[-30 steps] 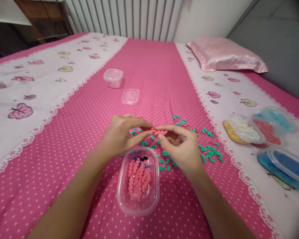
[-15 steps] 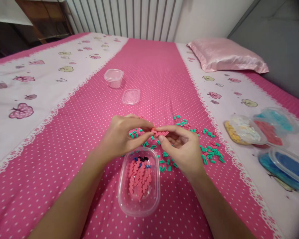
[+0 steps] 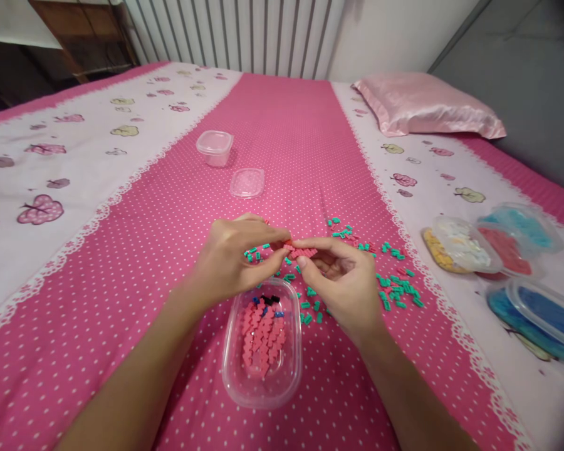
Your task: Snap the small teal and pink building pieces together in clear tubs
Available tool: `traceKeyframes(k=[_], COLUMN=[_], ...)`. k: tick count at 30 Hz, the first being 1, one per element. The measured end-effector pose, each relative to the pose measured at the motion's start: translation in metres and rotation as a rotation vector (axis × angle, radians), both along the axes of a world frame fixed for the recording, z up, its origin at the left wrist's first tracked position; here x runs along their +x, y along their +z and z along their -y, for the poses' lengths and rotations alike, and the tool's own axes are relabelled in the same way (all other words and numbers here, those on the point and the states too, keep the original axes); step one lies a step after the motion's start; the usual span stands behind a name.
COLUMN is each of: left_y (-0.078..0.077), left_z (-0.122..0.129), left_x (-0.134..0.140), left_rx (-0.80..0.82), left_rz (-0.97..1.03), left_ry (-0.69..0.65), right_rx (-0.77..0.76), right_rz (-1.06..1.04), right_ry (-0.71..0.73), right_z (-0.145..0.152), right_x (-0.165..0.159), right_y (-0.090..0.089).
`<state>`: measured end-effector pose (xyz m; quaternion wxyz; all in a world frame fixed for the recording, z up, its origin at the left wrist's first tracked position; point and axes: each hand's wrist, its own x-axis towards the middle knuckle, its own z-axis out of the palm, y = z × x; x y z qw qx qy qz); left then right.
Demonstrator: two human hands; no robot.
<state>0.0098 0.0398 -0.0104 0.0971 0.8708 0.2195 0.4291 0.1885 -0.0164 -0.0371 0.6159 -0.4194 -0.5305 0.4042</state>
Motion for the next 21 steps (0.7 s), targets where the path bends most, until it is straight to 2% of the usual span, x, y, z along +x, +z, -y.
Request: traceKeyframes(k=[7,21], left_y=[0.0063,0.0073], left_z=[0.0041,0.0045], left_x=[-0.0029,0.0002], left_rx=[-0.146,-0.185], left_rz=[-0.008,-0.014], left_ry=[0.061,0.035], right_rx=[0.034,0.063], right_rz=[0.009,0.009], right_ry=[-0.017,-0.012], right_z=[0.0004,-0.0019], right_x=[-0.0016,0.0], right_y=[0.0007,-0.0006])
